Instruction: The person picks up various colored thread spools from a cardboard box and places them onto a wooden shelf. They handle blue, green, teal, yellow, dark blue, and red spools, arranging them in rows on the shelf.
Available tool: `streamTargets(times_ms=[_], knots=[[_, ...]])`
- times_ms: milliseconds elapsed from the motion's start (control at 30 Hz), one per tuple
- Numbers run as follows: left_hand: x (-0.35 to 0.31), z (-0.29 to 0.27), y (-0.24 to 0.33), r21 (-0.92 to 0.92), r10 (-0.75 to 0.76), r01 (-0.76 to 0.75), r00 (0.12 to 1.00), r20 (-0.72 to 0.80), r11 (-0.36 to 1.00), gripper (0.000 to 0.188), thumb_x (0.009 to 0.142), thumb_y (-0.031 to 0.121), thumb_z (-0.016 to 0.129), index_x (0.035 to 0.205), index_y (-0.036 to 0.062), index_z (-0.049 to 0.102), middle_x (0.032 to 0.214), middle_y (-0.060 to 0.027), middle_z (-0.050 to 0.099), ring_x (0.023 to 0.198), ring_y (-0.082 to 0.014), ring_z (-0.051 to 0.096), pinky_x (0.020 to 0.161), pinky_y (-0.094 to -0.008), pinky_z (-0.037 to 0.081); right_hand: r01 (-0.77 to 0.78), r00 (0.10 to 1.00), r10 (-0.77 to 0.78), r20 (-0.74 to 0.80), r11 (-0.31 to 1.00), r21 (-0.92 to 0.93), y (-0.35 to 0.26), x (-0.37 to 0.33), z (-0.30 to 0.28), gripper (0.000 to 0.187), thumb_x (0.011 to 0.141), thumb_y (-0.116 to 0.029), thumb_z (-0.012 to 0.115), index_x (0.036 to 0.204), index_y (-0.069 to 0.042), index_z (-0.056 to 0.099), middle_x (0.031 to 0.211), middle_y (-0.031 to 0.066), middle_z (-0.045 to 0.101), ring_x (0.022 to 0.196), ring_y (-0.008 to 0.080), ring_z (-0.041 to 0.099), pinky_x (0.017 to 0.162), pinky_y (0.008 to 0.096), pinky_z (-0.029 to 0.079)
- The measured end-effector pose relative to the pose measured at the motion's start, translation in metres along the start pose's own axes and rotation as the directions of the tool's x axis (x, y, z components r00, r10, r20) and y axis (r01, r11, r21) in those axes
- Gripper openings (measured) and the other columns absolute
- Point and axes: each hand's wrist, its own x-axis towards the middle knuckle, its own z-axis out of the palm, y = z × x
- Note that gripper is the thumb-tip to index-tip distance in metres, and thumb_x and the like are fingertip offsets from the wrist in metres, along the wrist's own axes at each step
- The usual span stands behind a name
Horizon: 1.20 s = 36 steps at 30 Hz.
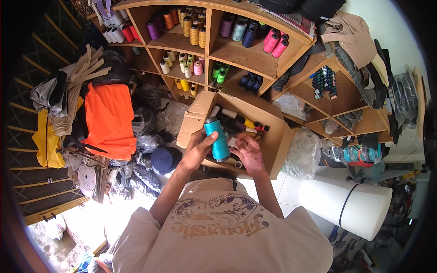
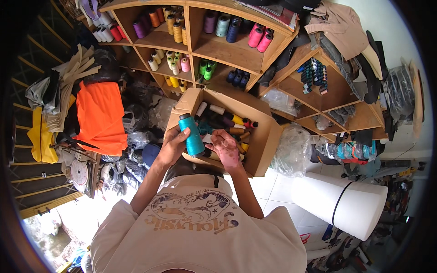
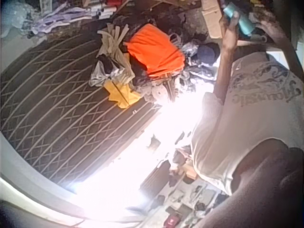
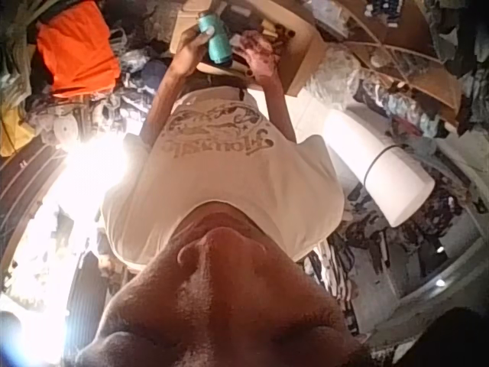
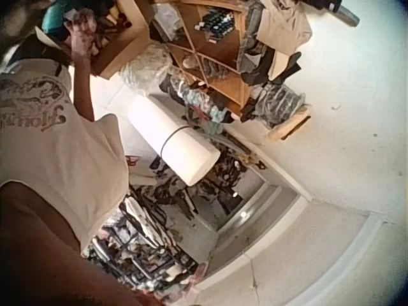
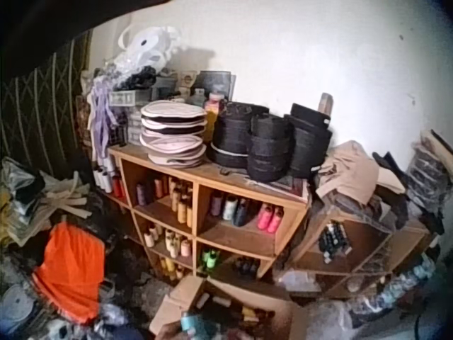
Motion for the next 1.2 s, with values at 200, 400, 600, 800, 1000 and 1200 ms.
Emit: streamTargets(times_ms=[200,400,600,800,1000,1200], knots=[[-0.001,0.0,0.011,-0.016,0.005,-0.005,1.0,0.014,1.0,0.054,0.095,0.034,0.062,0.13,-0.0055,0.049,0.113,-0.013,0.061,0.103,-0.0217,0.061,0.092,-0.038,0.05,-0.048,0.975,-0.002,-0.222,0.975,-0.219,0.022,0.014,-0.021,0.011,0.096,-0.013,0.061,0.103,-0.006,0.056,0.094,0.0028,0.064,0.087,0.0165,0.067,0.084,0.0325,0.055],[0.0,0.002,0.012,-0.039,0.049,-0.05,0.998,-0.039,0.998,0.056,0.092,0.038,0.064,0.127,-0.0046,0.051,0.111,-0.0113,0.06,0.102,-0.0195,0.059,0.089,-0.0364,0.05,0.163,0.94,-0.266,-0.212,0.899,-0.407,0.071,0.036,-0.079,0.013,0.093,-0.008,0.064,0.099,0.001,0.057,0.087,0.0065,0.065,0.08,0.0167,0.068,0.072,0.0309,0.06],[0.0,0.003,0.016,-0.09,0.06,-0.061,0.998,-0.02,0.994,0.055,0.09,0.039,0.065,0.122,-0.0044,0.054,0.113,-0.0104,0.058,0.1,-0.0188,0.059,0.087,-0.0346,0.05,0.203,0.903,-0.334,-0.268,0.885,-0.42,0.139,0.063,-0.152,0.009,0.09,-0.008,0.066,0.094,-0.001,0.063,0.092,0.0076,0.065,0.08,0.0171,0.067,0.066,0.0302,0.061],[-0.005,0.009,0.015,-0.011,0.058,-0.059,0.998,-0.03,0.998,0.057,0.088,0.044,0.065,0.117,-0.0043,0.055,0.108,-0.0095,0.056,0.1,-0.0185,0.056,0.081,-0.0326,0.05,0.059,0.885,-0.23,-0.404,0.918,-0.393,0.205,0.087,-0.221,0.005,0.086,-0.004,0.066,0.09,-0.001,0.065,0.093,0.0092,0.066,0.078,0.0217,0.069,0.06,0.0319,0.061],[-0.011,0.01,0.016,-0.066,0.114,-0.114,0.993,-0.01,0.991,0.056,0.088,0.042,0.065,0.117,-0.0043,0.055,0.109,-0.0102,0.056,0.101,-0.0197,0.057,0.08,-0.032,0.051,-0.285,0.807,-0.022,-0.59,0.861,-0.422,0.231,0.09,-0.241,0.007,0.084,0.002,0.066,0.091,0.002,0.066,0.089,0.0136,0.068,0.079,0.0242,0.07,0.064,0.0308,0.062],[-0.012,0.012,0.017,-0.024,0.102,-0.103,0.995,-0.022,0.994,0.053,0.09,0.037,0.066,0.121,-0.004,0.052,0.11,-0.0127,0.057,0.1,-0.0194,0.058,0.081,-0.0324,0.05,-0.389,0.919,0.264,-0.294,0.737,-0.553,0.216,0.074,-0.209,0.039,0.085,-0.004,0.069,0.121,0.0,0.056,0.096,0.0128,0.07,0.086,0.0224,0.07,0.075,0.0333,0.058]])
